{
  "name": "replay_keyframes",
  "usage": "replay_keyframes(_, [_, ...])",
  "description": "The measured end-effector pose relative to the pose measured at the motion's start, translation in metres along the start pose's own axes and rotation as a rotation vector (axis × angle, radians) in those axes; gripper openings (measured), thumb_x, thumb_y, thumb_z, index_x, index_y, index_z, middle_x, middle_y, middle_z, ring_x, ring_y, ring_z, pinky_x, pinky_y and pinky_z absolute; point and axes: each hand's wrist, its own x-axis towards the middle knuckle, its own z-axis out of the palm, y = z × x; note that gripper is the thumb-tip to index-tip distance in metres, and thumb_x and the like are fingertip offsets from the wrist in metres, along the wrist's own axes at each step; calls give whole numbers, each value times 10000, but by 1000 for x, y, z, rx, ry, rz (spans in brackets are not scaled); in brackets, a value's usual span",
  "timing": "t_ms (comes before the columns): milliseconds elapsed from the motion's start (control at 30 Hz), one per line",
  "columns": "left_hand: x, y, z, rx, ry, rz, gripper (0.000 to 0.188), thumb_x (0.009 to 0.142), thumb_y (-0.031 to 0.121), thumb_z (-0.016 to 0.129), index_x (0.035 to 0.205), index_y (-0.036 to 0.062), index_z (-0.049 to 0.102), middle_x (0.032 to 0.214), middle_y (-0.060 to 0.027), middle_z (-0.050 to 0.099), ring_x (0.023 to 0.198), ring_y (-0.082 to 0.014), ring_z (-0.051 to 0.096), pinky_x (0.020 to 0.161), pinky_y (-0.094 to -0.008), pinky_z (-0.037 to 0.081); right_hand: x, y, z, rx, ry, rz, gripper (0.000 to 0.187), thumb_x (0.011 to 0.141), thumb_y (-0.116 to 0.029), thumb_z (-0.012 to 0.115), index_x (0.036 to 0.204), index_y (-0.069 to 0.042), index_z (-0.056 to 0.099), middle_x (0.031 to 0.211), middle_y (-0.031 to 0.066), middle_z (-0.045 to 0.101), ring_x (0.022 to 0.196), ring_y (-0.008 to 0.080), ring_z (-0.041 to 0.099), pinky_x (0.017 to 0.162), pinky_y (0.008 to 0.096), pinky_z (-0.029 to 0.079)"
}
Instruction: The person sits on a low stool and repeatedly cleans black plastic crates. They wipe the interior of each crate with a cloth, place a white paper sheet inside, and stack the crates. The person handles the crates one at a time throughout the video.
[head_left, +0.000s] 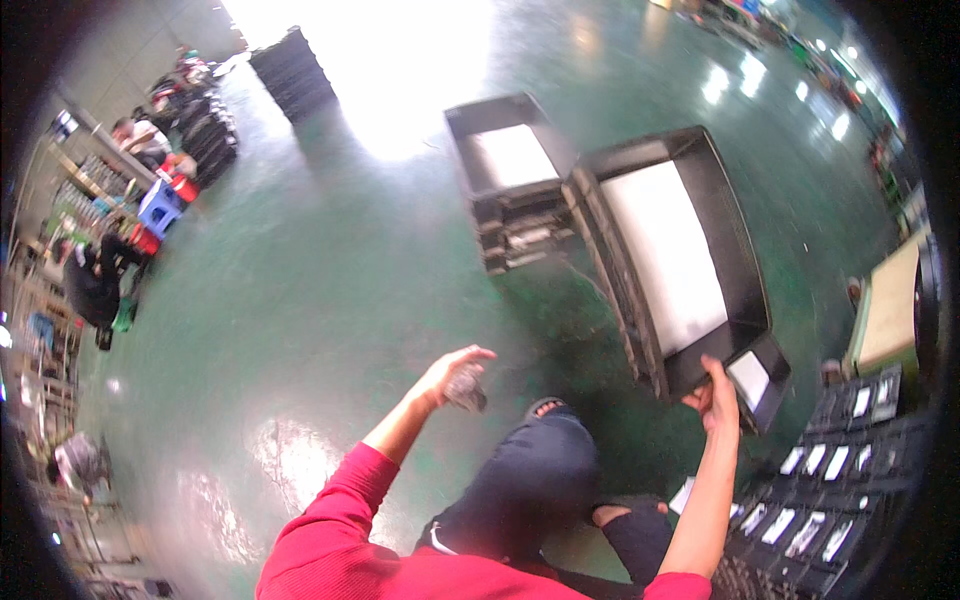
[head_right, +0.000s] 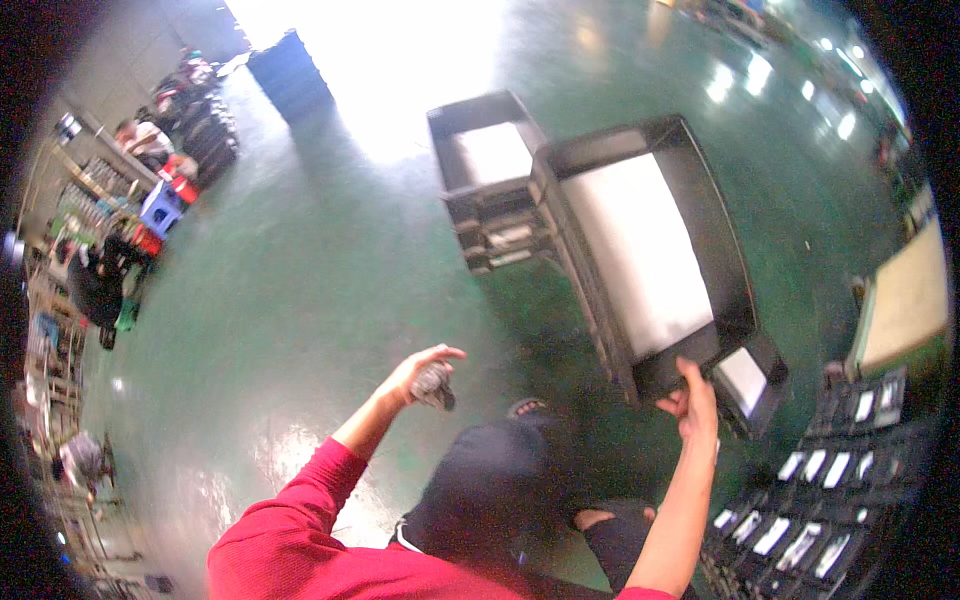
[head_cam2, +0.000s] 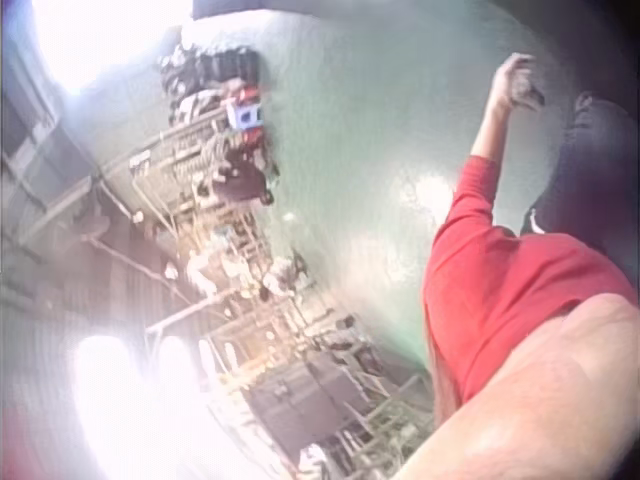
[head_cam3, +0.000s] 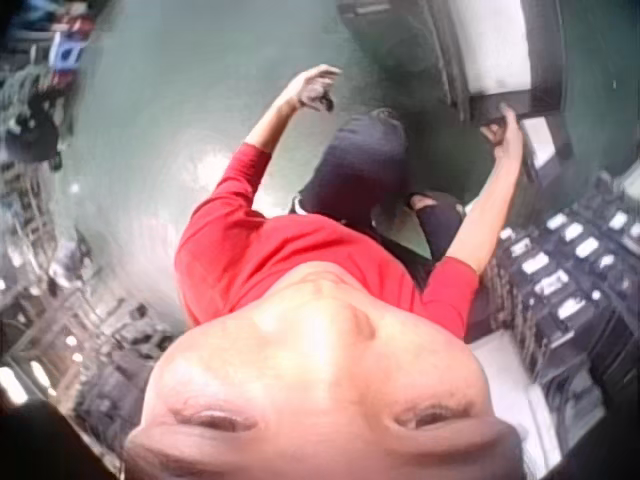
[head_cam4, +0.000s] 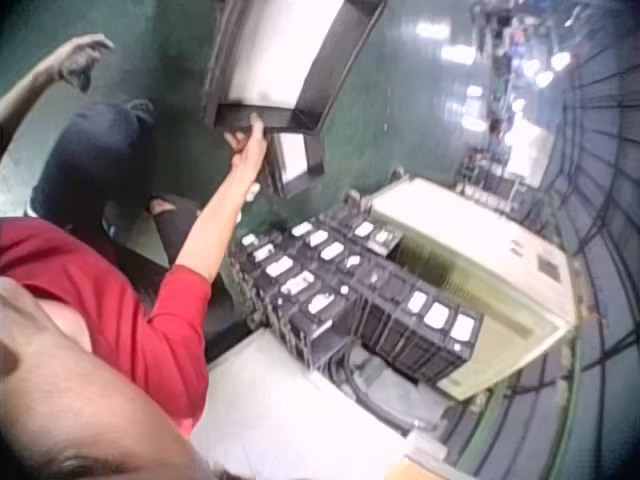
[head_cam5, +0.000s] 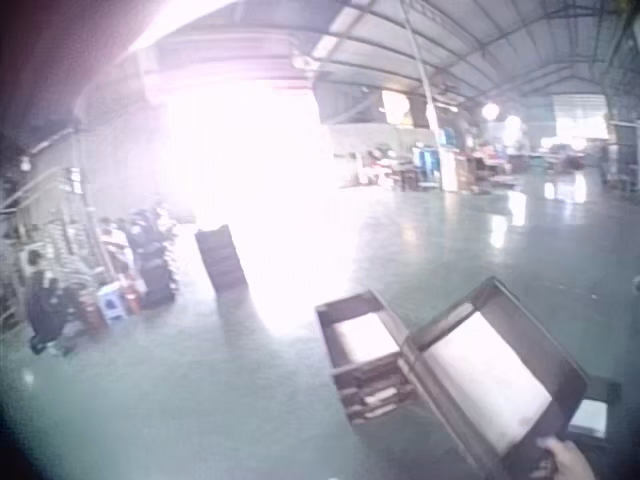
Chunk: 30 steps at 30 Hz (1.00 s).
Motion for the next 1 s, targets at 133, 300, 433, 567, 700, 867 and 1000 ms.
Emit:
replay_keyframes(133, [-21, -13, -4, -259, -85, -203, 355, 953, 341, 482, 1177, 88, 589, 766, 61, 571, 577, -39, 513, 501, -198, 407, 34, -71, 141, 206, -258, -97, 919, 718, -325, 760, 1376, 60, 246, 1462, 295, 71, 1310, 479, 236, 894, 543, 492])
replay_keyframes(300, [-53, -40, -21, -369, -29, -199, 358, 949, 347, 486, 1171, 88, 592, 745, 60, 571, 575, -41, 514, 486, -205, 405, 66, -111, 298, 251, -292, -12, 778, 790, -324, 691, 1398, -44, 295, 1466, 246, 118, 1259, 468, 284, 845, 550, 519])
replay_keyframes(433, [-84, -70, -48, -447, 102, -249, 366, 938, 356, 503, 1164, 83, 595, 735, 51, 573, 560, -54, 523, 473, -226, 414, 83, -100, 363, 114, -205, -92, 697, 805, -310, 686, 1363, -54, 356, 1425, 279, 193, 1207, 431, 379, 801, 540, 538])
replay_keyframes(567, [-108, -97, -69, -543, 202, -334, 378, 926, 364, 521, 1157, 75, 596, 726, 37, 577, 541, -71, 528, 469, -242, 423, 102, -91, 389, 258, -220, -85, 719, 790, -271, 726, 1368, -64, 351, 1430, 268, 142, 1253, 418, 286, 778, 553, 546])
replay_keyframes(700, [-111, -110, -76, -614, 183, -314, 379, 927, 361, 519, 1146, 61, 595, 709, 23, 581, 557, -78, 543, 482, -233, 426, 118, -95, 404, 309, -235, -121, 759, 768, -286, 761, 1348, -11, 355, 1402, 252, 178, 1214, 429, 288, 802, 548, 546])
replay_keyframes(867, [-94, -109, -67, -579, 185, -316, 344, 929, 349, 513, 1114, 85, 631, 734, 30, 556, 576, -62, 507, 513, -217, 394, 125, -105, 421, 270, -196, -90, 801, 724, -320, 788, 1342, -45, 358, 1432, 201, 203, 1282, 417, 235, 777, 531, 571])
replay_keyframes(1000, [-82, -103, -60, -476, 156, -276, 365, 930, 347, 508, 1140, 67, 610, 739, 22, 560, 580, -69, 521, 505, -219, 406, 128, -111, 431, 247, -223, -75, 805, 717, -338, 790, 1348, -90, 358, 1442, 186, 188, 1283, 408, 242, 763, 521, 580])
